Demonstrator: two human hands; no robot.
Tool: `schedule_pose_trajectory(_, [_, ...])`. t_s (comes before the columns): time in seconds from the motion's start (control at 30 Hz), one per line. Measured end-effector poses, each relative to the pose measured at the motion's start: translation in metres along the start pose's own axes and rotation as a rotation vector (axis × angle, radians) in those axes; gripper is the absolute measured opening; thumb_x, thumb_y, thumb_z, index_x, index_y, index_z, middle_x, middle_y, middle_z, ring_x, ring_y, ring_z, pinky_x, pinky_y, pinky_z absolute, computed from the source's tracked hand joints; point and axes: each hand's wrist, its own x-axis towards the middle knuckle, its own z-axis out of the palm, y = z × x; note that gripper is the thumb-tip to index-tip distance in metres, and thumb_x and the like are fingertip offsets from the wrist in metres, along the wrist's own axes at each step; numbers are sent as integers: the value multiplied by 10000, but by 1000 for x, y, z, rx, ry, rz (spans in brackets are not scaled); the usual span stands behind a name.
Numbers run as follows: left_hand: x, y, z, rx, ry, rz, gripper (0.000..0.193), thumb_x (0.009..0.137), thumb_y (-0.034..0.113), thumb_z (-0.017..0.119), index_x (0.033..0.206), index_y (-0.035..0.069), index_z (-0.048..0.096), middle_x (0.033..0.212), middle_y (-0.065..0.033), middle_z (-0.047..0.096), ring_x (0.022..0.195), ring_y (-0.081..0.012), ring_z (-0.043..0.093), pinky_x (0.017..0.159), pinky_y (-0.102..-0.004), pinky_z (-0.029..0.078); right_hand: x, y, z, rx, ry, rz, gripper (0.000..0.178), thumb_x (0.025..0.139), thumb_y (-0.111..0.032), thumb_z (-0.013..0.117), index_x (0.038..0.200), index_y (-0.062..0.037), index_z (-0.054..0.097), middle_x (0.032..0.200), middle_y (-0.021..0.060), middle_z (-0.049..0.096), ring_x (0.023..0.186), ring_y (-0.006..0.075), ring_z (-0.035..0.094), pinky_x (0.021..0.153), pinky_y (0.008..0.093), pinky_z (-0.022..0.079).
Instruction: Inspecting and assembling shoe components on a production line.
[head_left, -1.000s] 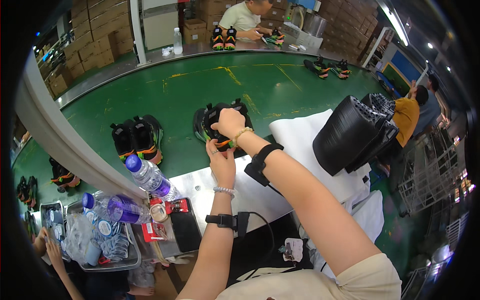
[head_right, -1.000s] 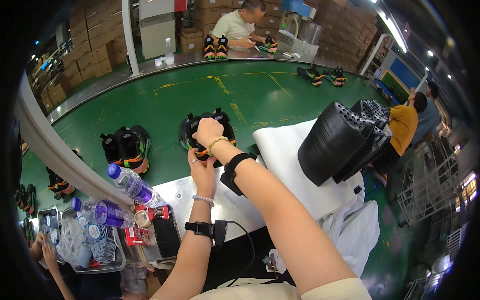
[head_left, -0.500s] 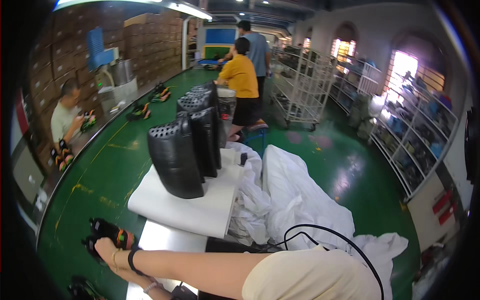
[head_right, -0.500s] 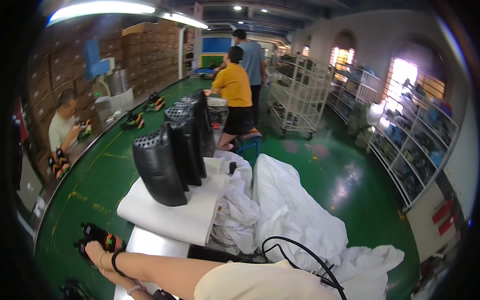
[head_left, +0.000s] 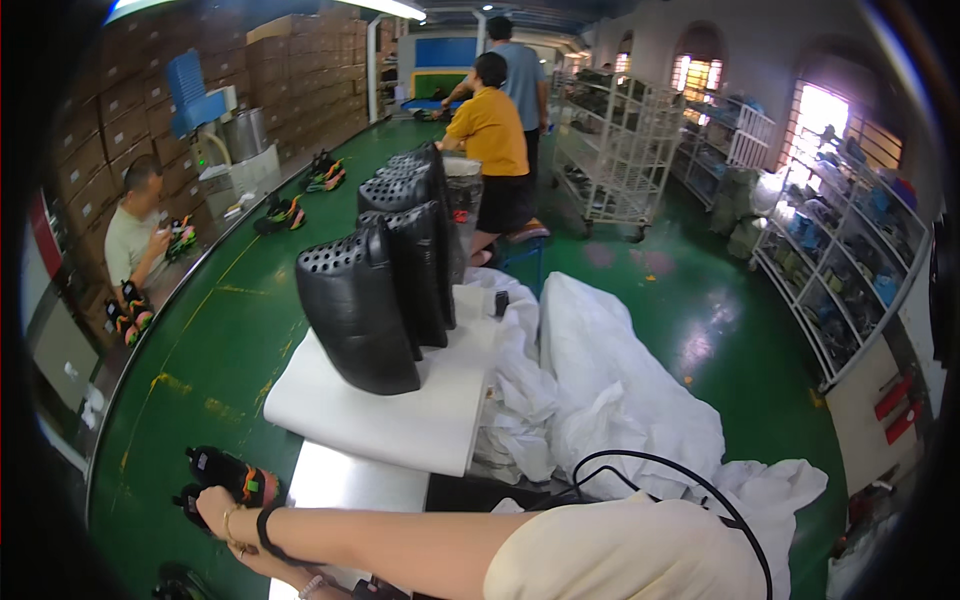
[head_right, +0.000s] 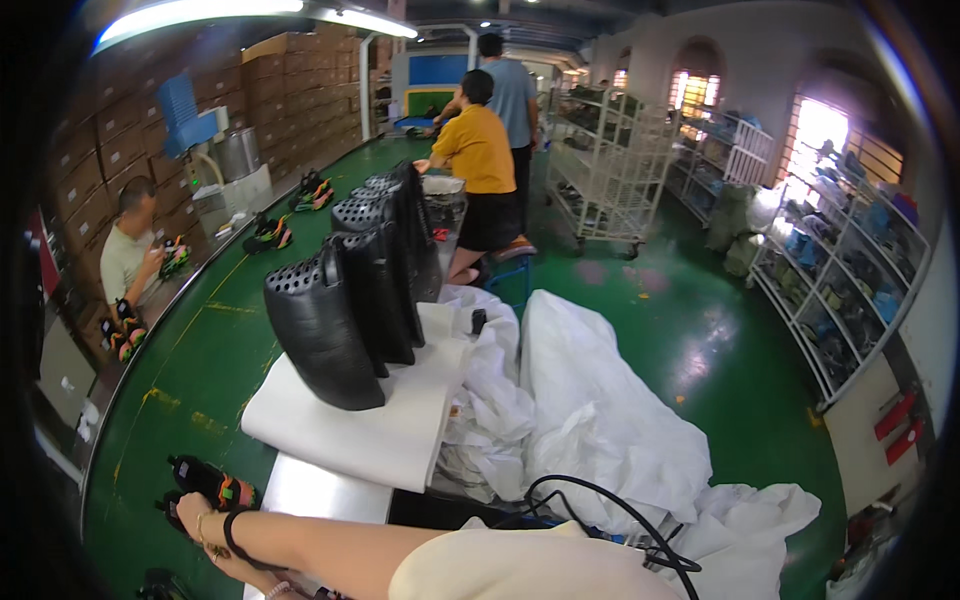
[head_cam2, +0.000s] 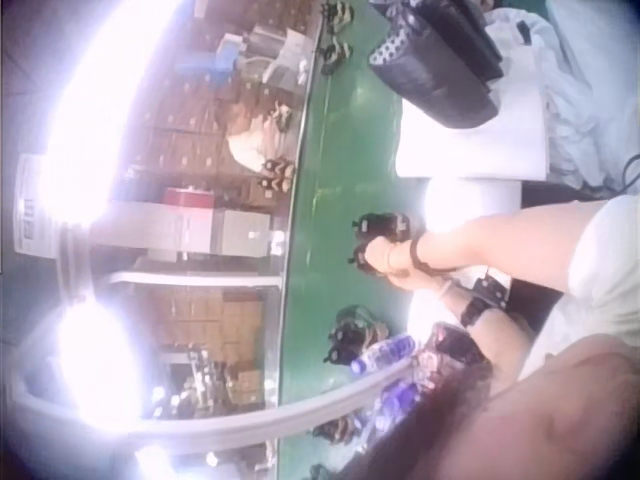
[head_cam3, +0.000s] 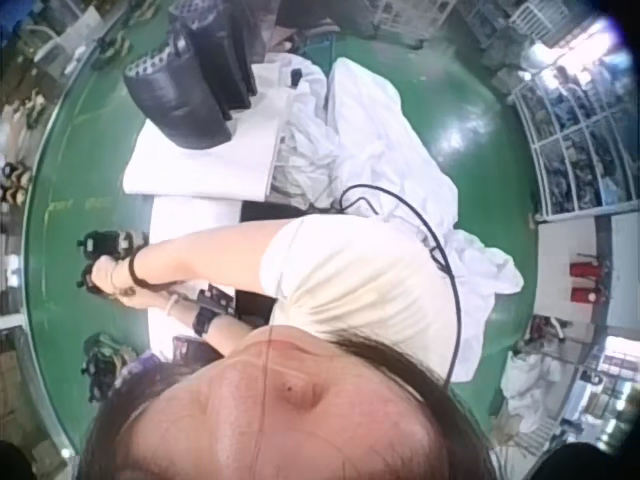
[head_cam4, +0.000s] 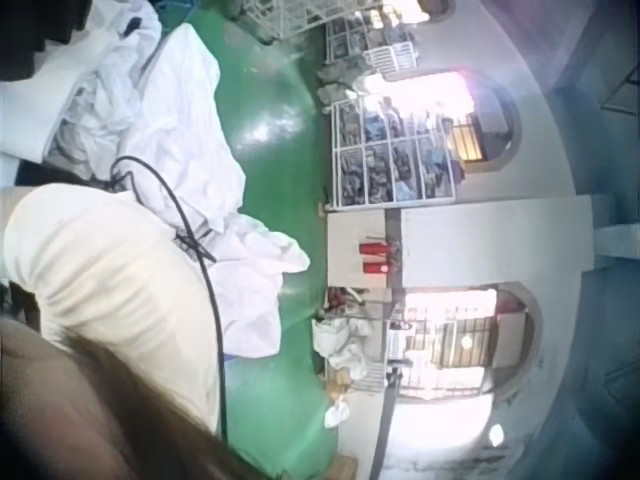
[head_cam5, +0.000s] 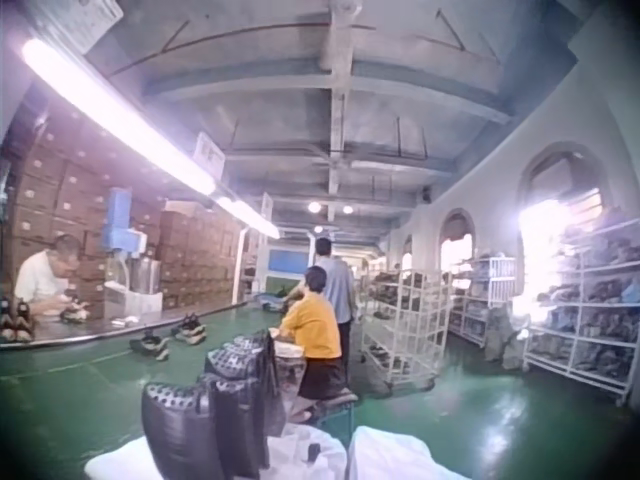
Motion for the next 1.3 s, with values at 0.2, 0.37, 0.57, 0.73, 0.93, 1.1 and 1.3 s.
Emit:
schedule_pose_trajectory(0.2, [85, -80, -65, 136, 47, 422, 445, 823, 93, 637, 1214, 24, 436, 976, -55, 580, 837, -133, 547, 679, -301, 499, -44, -17, -14, 196, 29, -322, 147, 629, -215, 663, 672, -76, 682, 703, 153, 654, 685, 294, 670, 609, 398, 529])
schedule_pose_trajectory(0.37, [104, -6, -59, 359, -48, 114, 704, 714, 120, 756, 1293, -41, 389, 1275, -241, 487, 1041, -251, 572, 801, -330, 499, -71, 15, -3, 431, -77, -453, 306, 753, -253, 611, 945, -14, 607, 971, 172, 601, 813, 351, 632, 707, 454, 512])
schedule_pose_trajectory(0.57, [158, -2, -78, 849, -257, 118, 656, 589, 288, 842, 1123, 1, 589, 1022, -144, 672, 929, -250, 653, 825, -352, 510, -79, -2, 10, 411, -128, -462, 343, 774, -192, 649, 1039, -26, 508, 1087, 154, 533, 834, 340, 624, 712, 442, 513])
schedule_pose_trajectory(0.73, [130, 15, -38, 1163, -192, 207, 618, 556, 385, 825, 1016, 16, 640, 971, -178, 678, 903, -306, 663, 811, -381, 524, -78, 15, 29, 426, 47, -454, 264, 780, -152, 614, 973, -21, 490, 959, 147, 512, 673, 323, 635, 571, 425, 521])
schedule_pose_trajectory(0.93, [126, 24, -36, 1485, 2, 150, 590, 569, 415, 796, 992, 27, 661, 896, -171, 688, 839, -313, 672, 752, -378, 543, -88, 4, 25, 381, -5, -450, 251, 774, -149, 623, 952, -12, 513, 945, 144, 531, 669, 314, 641, 565, 416, 527])
schedule_pose_trajectory(1.1, [129, 32, -48, 1094, -230, -128, 520, 603, 284, 803, 1021, 19, 645, 948, -204, 673, 887, -338, 660, 763, -402, 545, -87, 16, 20, 446, -44, -497, 242, 772, -147, 616, 957, -18, 531, 938, 116, 541, 708, 318, 639, 613, 419, 526])
schedule_pose_trajectory(1.3, [141, 5, -62, 1412, 159, 213, 337, 621, 92, 716, 934, -8, 641, 914, -241, 657, 897, -382, 638, 831, -406, 514, -97, -7, 22, 379, -10, -511, 187, 787, -142, 591, 931, -35, 537, 928, 121, 544, 679, 312, 638, 583, 419, 523])
